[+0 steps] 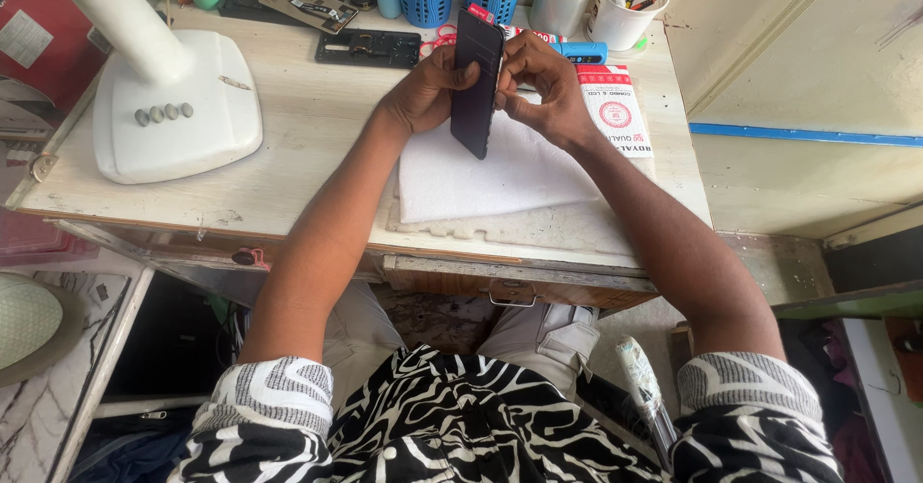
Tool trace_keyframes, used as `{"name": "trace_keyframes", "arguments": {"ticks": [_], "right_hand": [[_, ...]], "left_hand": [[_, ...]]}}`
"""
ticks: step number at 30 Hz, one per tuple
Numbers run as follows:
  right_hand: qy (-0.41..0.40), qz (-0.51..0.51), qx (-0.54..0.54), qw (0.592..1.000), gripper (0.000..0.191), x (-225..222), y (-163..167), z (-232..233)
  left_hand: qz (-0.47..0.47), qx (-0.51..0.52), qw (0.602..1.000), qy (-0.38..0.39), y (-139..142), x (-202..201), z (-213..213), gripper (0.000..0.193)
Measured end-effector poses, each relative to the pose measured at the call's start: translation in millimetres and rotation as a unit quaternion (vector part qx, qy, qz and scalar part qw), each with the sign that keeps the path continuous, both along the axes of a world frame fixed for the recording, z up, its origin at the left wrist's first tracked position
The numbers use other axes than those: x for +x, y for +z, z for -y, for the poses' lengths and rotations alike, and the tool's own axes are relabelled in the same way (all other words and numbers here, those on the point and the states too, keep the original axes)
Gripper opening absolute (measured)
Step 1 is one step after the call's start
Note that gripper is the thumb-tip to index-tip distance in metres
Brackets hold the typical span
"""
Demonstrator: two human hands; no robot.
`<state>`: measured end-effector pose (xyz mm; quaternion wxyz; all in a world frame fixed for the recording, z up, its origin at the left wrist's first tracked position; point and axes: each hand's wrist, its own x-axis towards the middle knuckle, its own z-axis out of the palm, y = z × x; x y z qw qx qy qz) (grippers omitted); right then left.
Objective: The person works on a disassembled smartphone at a repair bench, prying the old display assembly from the frame with a pry tool, cleaning the frame, connecting the flex cable of a new display, and pressing the new screen into place. They then power the phone on to test it and later reopen the back cover.
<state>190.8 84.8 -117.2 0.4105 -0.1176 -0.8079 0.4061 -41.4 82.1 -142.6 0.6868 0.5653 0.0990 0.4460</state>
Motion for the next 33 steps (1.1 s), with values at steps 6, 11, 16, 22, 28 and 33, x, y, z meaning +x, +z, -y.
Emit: {"name": "trace_keyframes", "arguments": {"ticks": [6,11,16,22,28,33], "right_hand": [[0.001,-0.001,-0.011,1.000,0.014,0.1,0.2,1.0],[0.007,-0.004,-0.029,1.000,0.015,0.3,0.4,0.7],[0.008,-0.003,-0.028,1.000,0.015,0.0,0.4,0.4],[0.002,0.001,-0.024,1.000,0.015,0.1,1.2,1.1],[0.000,0.003,-0.024,1.000,0.015,-0.1,1.6,1.8],[-0.007,0.008,-0.024,1.000,0.016,-0.8,1.4,1.0]], "left_hand": [[0.008,0.004,1.000,-0.008,-2.7,-0.8,-1.2,0.044],[0.002,-0.005,1.000,-0.001,-2.9,-0.4,-1.9,0.044],[0.000,-0.013,1.000,0.007,-3.7,-0.7,-2.3,0.045],[0.004,-0.009,1.000,0.000,-3.2,-1.2,-2.5,0.045],[0.000,-0.007,1.000,0.007,-3.0,-1.1,-1.6,0.046],[-0.004,-0.020,1.000,0.010,-3.6,-1.7,-3.1,0.046]]}}
